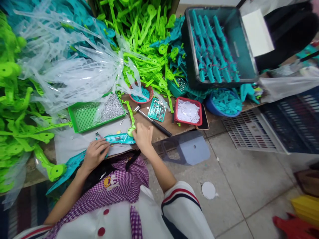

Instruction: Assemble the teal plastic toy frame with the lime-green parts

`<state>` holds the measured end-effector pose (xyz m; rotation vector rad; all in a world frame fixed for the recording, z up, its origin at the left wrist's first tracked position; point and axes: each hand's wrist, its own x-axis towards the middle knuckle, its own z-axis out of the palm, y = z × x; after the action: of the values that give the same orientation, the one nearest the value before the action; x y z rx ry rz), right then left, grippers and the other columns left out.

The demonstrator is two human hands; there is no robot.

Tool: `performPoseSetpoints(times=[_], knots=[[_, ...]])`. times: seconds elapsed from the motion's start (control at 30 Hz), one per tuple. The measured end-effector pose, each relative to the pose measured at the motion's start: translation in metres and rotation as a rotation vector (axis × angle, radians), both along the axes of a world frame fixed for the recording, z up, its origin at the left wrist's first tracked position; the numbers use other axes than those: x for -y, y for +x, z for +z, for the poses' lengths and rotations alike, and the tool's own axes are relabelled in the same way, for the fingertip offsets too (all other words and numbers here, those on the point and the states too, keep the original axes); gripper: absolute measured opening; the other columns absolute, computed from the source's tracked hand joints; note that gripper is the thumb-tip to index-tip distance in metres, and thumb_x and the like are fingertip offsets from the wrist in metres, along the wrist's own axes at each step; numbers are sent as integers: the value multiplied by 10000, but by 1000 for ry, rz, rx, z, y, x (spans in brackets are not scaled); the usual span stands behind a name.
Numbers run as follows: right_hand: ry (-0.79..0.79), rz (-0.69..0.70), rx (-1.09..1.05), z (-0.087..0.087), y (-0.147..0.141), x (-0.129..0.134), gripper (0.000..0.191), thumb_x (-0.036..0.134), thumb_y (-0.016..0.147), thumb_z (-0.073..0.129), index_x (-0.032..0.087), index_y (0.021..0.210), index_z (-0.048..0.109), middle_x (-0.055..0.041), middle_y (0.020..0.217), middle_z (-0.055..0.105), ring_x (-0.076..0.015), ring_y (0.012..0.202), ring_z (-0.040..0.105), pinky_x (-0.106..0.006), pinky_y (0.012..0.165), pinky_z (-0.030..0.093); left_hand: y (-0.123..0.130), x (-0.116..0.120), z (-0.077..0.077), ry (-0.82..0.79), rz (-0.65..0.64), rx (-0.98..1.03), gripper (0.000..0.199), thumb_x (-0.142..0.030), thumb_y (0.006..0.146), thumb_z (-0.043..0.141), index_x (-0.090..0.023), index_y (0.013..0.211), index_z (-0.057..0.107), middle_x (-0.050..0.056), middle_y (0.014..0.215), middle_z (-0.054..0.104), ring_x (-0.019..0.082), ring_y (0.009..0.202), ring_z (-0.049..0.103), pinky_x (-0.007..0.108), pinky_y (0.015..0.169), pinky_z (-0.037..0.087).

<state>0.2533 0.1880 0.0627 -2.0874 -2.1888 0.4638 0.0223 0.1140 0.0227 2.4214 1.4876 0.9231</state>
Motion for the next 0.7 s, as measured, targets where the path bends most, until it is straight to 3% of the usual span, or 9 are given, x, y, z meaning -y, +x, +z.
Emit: performPoseSetpoints(times=[0.43,0.7], knots=[[56,13,-29,-2,-5,-2,103,206,866,454,205,782,514,-19,817,668,-177,779,567,-332,744,197,1,1,-2,-56,2,30,142,-224,935,554,-226,947,696,45,931,742,222,1013,669,381,870,489],[66,-58,-59,-9,1,6,110,226,878,447,206,795,518,-21,828,667,-186,785,552,-328,749,206,2,2,-3,-69,7,23,143,-233,941,548,-223,938,691,49,933,740,221,1019,664,378,870,492]])
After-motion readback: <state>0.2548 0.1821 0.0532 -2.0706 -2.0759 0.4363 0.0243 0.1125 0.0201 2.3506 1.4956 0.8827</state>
